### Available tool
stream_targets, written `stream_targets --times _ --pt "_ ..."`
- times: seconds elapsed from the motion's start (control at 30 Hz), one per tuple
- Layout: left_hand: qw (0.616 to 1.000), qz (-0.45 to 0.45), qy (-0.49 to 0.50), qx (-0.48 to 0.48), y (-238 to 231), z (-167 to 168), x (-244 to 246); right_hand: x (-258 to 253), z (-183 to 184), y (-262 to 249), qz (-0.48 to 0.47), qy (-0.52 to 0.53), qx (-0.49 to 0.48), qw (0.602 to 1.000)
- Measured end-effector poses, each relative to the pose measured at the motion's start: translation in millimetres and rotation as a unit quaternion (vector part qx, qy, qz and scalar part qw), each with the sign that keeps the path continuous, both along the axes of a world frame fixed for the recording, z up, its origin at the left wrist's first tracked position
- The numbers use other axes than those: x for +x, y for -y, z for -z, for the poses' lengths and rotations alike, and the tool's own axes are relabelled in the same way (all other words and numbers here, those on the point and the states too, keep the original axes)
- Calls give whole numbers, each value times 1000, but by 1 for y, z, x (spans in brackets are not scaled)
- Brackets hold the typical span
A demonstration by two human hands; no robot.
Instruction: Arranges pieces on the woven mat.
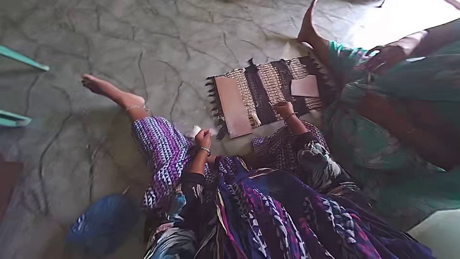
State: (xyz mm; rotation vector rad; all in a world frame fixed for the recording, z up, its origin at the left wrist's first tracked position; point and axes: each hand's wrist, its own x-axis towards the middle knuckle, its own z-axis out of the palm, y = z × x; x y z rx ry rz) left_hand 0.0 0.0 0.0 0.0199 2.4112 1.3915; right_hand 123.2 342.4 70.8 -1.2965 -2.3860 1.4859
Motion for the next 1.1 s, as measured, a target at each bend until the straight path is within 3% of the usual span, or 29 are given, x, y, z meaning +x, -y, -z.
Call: stream_targets --times 0.17,0.4,0.53,0.63,0.77,0.9,1.1 --pt "998 -46 26 28 3 -9 -6 -35 20 11 -94 161 36 982" --pt "1000 -20 6 9 34 -15 -40 -62 56 29 -189 269 76 941" --pt "998 -53 37 14 41 -7 -54 -61 56 33 -187 232 107 949" --pt "998 -44 39 13 43 3 -55 -75 39 62 -192 167 158 954" --pt "999 16 45 -4 31 3 -60 -101 48 130 -364 85 112 921" --pt "987 77 81 -115 30 2 -60 -128 67 199 -475 126 125 862" --pt "943 200 80 -255 19 11 -57 -142 90 217 -473 133 122 862"
